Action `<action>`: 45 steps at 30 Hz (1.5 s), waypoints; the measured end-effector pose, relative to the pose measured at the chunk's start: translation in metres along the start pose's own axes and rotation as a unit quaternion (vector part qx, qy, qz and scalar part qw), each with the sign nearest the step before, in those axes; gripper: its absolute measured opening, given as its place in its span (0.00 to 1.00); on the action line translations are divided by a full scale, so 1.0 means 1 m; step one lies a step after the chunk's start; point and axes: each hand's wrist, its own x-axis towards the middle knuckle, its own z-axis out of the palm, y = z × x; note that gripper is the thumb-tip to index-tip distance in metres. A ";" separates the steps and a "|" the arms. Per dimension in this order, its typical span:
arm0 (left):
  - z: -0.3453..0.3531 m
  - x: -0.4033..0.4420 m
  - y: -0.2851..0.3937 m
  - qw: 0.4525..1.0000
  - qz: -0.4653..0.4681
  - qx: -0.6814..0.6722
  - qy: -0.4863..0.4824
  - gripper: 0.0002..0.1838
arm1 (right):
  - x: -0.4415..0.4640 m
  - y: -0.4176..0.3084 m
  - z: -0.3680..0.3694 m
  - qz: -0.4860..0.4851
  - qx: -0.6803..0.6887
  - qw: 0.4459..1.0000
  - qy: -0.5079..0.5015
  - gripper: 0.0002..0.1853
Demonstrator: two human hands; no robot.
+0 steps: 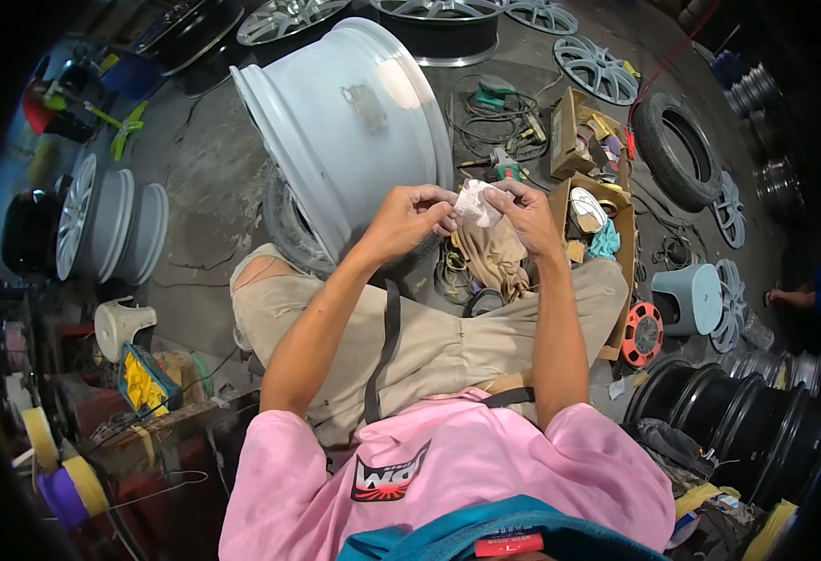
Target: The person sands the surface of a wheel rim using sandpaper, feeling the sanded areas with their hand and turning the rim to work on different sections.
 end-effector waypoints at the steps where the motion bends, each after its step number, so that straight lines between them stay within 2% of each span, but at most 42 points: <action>1: -0.001 -0.002 0.003 1.000 -0.014 -0.020 -0.008 0.15 | 0.000 0.001 0.000 0.000 0.001 1.000 -0.001 0.11; 3: -0.001 -0.006 0.009 0.999 -0.028 -0.039 -0.015 0.17 | 0.000 0.001 0.001 -0.003 0.031 0.999 -0.015 0.12; 6: 0.002 -0.008 0.014 1.000 -0.026 -0.006 -0.006 0.13 | 0.001 0.003 0.004 -0.027 0.036 0.999 -0.009 0.11; 8: 0.005 -0.010 0.016 0.994 -0.091 -0.065 -0.004 0.13 | -0.001 -0.002 0.007 -0.044 0.052 0.998 -0.016 0.11; 9: 0.006 -0.011 0.014 0.994 -0.088 -0.065 -0.001 0.13 | -0.003 -0.005 0.008 -0.059 0.067 0.996 -0.019 0.10; 11: 0.007 -0.011 0.008 0.967 -0.134 -0.216 0.008 0.13 | -0.004 -0.002 0.009 -0.060 0.078 0.995 -0.026 0.10; 13: 0.006 -0.011 0.009 0.961 -0.127 -0.246 0.011 0.13 | -0.005 -0.004 0.011 -0.063 0.091 0.993 -0.030 0.09; 16: 0.006 -0.010 0.009 0.971 -0.087 -0.222 0.023 0.13 | -0.009 -0.008 0.007 -0.027 0.075 0.994 -0.072 0.09; 18: 0.003 -0.009 0.011 0.995 -0.013 -0.086 0.052 0.13 | -0.010 -0.005 0.008 -0.043 0.061 0.992 -0.097 0.08; 19: 0.002 -0.008 0.011 0.995 -0.011 -0.085 0.051 0.13 | -0.011 -0.005 0.008 -0.056 0.047 0.990 -0.122 0.08; 21: 0.001 -0.010 0.013 0.997 0.035 0.030 0.062 0.10 | -0.012 -0.005 0.010 -0.033 0.021 0.992 -0.122 0.08; 22: 0.002 -0.013 0.015 0.997 0.035 0.029 0.065 0.10 | -0.013 -0.005 0.011 -0.020 -0.009 0.990 -0.142 0.08; 24: 0.005 -0.017 0.023 0.984 0.061 0.149 0.075 0.08 | -0.015 -0.016 0.018 -0.012 -0.054 0.986 -0.160 0.10; 28: 0.003 -0.021 0.024 0.978 0.064 0.176 0.090 0.07 | -0.017 -0.012 0.030 -0.015 -0.012 0.989 -0.147 0.10; 31: 0.001 -0.020 0.022 0.975 0.069 0.179 0.109 0.07 | -0.015 -0.004 0.032 -0.028 -0.027 0.995 -0.090 0.10; 33: 0.002 -0.019 0.022 0.983 0.060 0.129 0.115 0.07 | -0.015 -0.003 0.032 -0.057 -0.049 0.995 -0.071 0.10; 40: 0.007 -0.022 0.028 0.980 0.069 0.151 0.109 0.08 | -0.018 -0.005 0.041 -0.047 0.030 0.993 -0.104 0.05; 43: 0.004 -0.019 0.020 0.983 0.070 0.136 0.104 0.09 | -0.020 -0.009 0.043 -0.032 0.017 0.996 -0.080 0.04; 45: 0.004 -0.016 0.018 0.987 0.074 0.097 0.106 0.09 | -0.021 -0.010 0.047 -0.070 0.011 0.997 -0.041 0.04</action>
